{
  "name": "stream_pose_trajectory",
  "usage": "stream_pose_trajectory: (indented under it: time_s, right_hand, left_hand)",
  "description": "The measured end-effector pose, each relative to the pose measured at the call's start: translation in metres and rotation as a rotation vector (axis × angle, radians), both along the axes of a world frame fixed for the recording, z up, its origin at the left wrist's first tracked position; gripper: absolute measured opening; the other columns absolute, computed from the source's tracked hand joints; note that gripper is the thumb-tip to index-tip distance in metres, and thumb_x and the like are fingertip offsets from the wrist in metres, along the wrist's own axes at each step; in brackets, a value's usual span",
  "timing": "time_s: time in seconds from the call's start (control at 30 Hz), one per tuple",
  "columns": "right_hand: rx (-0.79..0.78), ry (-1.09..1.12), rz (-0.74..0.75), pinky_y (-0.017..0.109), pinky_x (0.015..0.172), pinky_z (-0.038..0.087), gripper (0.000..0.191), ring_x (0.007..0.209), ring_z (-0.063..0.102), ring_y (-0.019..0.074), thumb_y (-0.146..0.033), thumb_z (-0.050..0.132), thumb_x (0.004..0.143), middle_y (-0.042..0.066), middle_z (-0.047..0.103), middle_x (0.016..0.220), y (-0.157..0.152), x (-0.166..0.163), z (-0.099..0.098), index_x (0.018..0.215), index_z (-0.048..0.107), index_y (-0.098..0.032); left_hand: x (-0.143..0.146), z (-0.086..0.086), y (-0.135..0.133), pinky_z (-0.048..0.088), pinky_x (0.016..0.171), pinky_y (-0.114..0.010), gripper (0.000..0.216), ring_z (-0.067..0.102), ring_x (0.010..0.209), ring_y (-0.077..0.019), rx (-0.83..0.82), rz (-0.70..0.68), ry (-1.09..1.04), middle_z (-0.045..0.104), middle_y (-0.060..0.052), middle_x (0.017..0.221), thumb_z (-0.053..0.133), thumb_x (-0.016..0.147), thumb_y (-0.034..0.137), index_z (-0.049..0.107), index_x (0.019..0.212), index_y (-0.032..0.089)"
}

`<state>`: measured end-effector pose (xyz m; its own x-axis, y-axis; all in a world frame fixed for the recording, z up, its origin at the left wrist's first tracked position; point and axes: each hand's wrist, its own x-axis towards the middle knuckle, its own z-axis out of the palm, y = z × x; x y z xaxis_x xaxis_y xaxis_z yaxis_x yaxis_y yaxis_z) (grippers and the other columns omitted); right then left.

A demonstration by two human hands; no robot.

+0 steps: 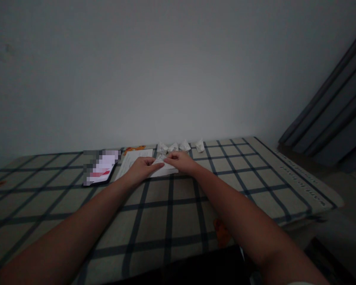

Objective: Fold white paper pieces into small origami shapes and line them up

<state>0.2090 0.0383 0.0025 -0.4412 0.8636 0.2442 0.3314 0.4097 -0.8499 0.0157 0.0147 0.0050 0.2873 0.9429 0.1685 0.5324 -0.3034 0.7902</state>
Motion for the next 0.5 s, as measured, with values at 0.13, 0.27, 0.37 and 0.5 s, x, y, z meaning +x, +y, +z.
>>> stream_pose_trajectory:
  time_s: [0.13, 0.27, 0.37, 0.5]
  right_hand:
    - [-0.042, 0.093, -0.002, 0.025, 0.067, 0.040, 0.023, 0.074, 0.054, 0.0138, -0.036, 0.059, 0.076, 0.003, 0.064, 0.078, -0.0038, -0.0017, 0.0045, 0.078, 0.065, -0.013]
    - [-0.111, 0.137, 0.030, 0.026, 0.069, 0.041, 0.023, 0.074, 0.055, 0.0139, -0.036, 0.063, 0.072, 0.003, 0.064, 0.076, -0.0038, 0.0005, 0.0042, 0.076, 0.065, -0.014]
    - [-0.149, 0.174, 0.026, 0.025, 0.066, 0.041, 0.024, 0.070, 0.054, 0.0128, -0.037, 0.066, 0.070, 0.002, 0.062, 0.073, -0.0029, 0.0005, 0.0029, 0.074, 0.063, -0.014]
    - [-0.113, 0.175, -0.002, 0.023, 0.060, 0.038, 0.027, 0.064, 0.049, 0.0109, -0.039, 0.066, 0.068, 0.000, 0.057, 0.066, -0.0037, -0.0024, 0.0032, 0.069, 0.059, -0.014]
  left_hand:
    - [-0.0004, 0.0006, -0.0010, 0.022, 0.047, -0.024, 0.042, 0.037, 0.049, -0.0101, 0.015, -0.054, 0.033, 0.043, 0.003, 0.048, 0.056, 0.072, 0.054, 0.063, 0.060, 0.015]
    - [-0.0001, 0.0020, -0.0030, 0.023, 0.046, -0.024, 0.038, 0.039, 0.049, -0.0108, -0.009, -0.098, 0.013, 0.047, 0.002, 0.050, 0.057, 0.072, 0.052, 0.065, 0.063, 0.015]
    - [0.0004, 0.0025, -0.0041, 0.025, 0.046, -0.024, 0.037, 0.040, 0.050, -0.0114, -0.026, -0.098, -0.024, 0.048, 0.001, 0.049, 0.059, 0.070, 0.050, 0.067, 0.065, 0.015]
    - [0.0006, 0.0022, -0.0041, 0.025, 0.046, -0.024, 0.037, 0.041, 0.049, -0.0117, -0.034, -0.099, -0.026, 0.048, 0.001, 0.048, 0.059, 0.070, 0.050, 0.067, 0.065, 0.015]
